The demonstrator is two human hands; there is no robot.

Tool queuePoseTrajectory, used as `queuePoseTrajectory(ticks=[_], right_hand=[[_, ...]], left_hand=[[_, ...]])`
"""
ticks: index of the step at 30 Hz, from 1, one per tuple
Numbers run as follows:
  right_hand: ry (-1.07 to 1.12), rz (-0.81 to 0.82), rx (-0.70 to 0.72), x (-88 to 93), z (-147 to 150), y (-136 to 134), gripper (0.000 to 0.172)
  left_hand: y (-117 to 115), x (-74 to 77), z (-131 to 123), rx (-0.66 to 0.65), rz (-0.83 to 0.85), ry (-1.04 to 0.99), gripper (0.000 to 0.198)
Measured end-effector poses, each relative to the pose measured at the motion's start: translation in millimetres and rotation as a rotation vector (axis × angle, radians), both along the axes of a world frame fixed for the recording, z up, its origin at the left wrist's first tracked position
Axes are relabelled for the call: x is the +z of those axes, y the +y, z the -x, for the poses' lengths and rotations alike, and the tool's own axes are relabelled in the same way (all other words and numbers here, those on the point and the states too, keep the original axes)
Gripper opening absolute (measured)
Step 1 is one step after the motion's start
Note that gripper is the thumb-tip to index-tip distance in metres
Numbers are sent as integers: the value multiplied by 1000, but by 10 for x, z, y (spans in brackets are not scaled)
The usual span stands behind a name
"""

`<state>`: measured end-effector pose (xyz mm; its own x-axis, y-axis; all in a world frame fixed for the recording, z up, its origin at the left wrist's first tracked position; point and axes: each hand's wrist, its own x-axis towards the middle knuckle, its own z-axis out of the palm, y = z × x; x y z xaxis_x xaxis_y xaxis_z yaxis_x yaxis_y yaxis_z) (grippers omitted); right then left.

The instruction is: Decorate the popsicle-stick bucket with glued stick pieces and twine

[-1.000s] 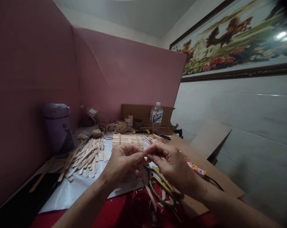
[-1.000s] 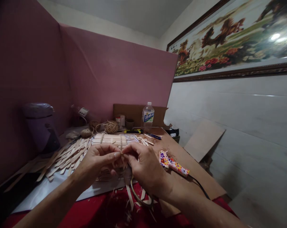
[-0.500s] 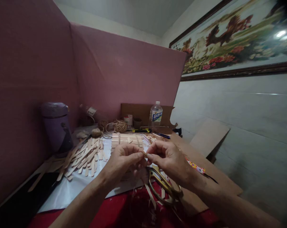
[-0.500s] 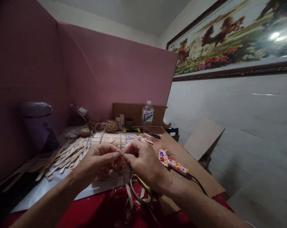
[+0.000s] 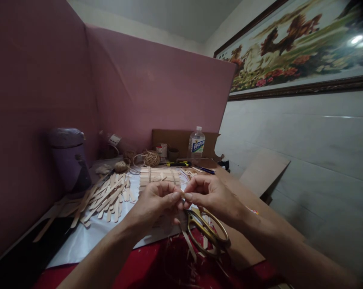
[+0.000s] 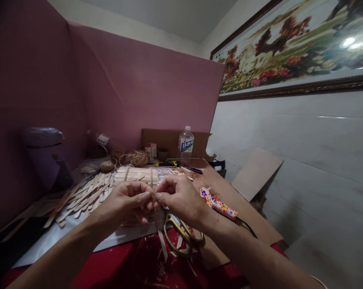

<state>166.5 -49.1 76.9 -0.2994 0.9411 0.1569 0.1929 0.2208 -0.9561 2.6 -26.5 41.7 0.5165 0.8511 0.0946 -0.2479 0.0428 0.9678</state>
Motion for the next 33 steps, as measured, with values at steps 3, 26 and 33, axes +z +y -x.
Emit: queuePoseTrajectory(ticks=[3, 26, 33], right_hand=[[-9, 43, -16, 4, 0, -2, 13], [-258, -35, 38, 95, -49, -14, 5], [-375, -124, 4, 87, -55, -39, 8]], left_hand=[[-1, 1, -6, -13, 2, -1, 25], [-15, 51, -20, 80, -15, 131, 32], [-20, 65, -10, 114, -29, 191, 30]])
